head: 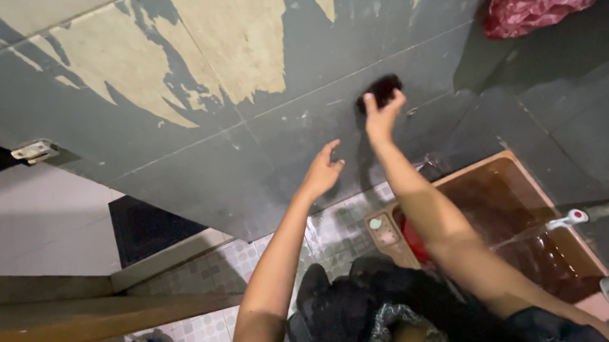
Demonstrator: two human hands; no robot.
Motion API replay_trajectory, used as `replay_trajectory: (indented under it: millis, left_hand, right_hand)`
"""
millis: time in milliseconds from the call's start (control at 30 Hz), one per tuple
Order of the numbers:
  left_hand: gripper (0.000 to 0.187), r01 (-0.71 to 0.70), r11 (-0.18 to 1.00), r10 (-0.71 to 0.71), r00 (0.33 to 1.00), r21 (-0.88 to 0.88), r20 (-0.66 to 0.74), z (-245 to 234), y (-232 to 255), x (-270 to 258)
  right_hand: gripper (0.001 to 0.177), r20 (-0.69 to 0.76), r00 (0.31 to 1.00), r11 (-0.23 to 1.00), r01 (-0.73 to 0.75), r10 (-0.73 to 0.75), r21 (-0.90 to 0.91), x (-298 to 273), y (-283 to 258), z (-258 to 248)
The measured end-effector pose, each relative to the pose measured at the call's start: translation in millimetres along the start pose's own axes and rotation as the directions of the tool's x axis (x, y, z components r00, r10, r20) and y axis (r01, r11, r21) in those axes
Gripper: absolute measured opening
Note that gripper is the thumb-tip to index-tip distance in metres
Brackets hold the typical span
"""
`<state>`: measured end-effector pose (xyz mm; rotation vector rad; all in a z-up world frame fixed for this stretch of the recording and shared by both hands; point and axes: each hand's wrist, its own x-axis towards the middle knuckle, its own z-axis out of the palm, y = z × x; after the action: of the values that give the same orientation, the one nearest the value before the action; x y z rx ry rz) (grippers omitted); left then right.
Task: The person scrubs a tiled wall with a dark sponge, repeatedly dipping it into a basin of water. They use a red scoop to pour water over the wall and rinse the sponge, focusing on removing residue from the surface.
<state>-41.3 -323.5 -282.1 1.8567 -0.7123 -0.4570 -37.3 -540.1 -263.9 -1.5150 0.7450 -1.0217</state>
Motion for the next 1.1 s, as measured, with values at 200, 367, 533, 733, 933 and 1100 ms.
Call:
replay_trajectory:
  millis: [200,367,533,733,933,1100]
  left_hand:
    - [0.057,0.016,1.0,-0.016,1.0,0.005,0.003,-14.3,0.3,-9.5]
    - [0.053,0.011,0.997,-0.009,1.0,0.072,-0.024,-14.3,-3.5,-7.8]
    - [0.048,-0.056,0.998,0.056,0.998,-0.014,-0.035,-27.7,10.4,-11.4]
    - [0.046,0.039,0.999,-0.04,0.999,-0.029,-0.025,-29.0,14.4,-16.7]
    - [0.043,-0.116,0.991,0.11,0.991,-0.072,-0.077,-14.8,-0.5,-17.4]
    - [0.04,0.019,0.994,-0.028,0.996,-0.104,-0.088,-11.5,-27.2,-20.6]
  right_hand:
    - [0.062,-0.043,0.879,0.792,-0.405,0.475,0.456,22.2,-80.8,7.1]
    - [0.056,0.206,0.659,0.638,0.752,-0.723,-0.168,-5.2,-146.5,11.1]
    - [0.054,0.101,0.666,0.638,0.74,-0.739,-0.212,9.7,-157.1,18.6]
    - [0.064,0.058,0.819,0.819,0.563,-0.571,0.113,22.3,-160.1,32.8]
    - [0.071,0.279,0.817,0.812,0.559,-0.504,-0.171,-38.2,-52.4,33.7]
    - [0.086,0.114,0.971,0.973,0.22,-0.212,-0.064,-69.9,-2.5,70.4]
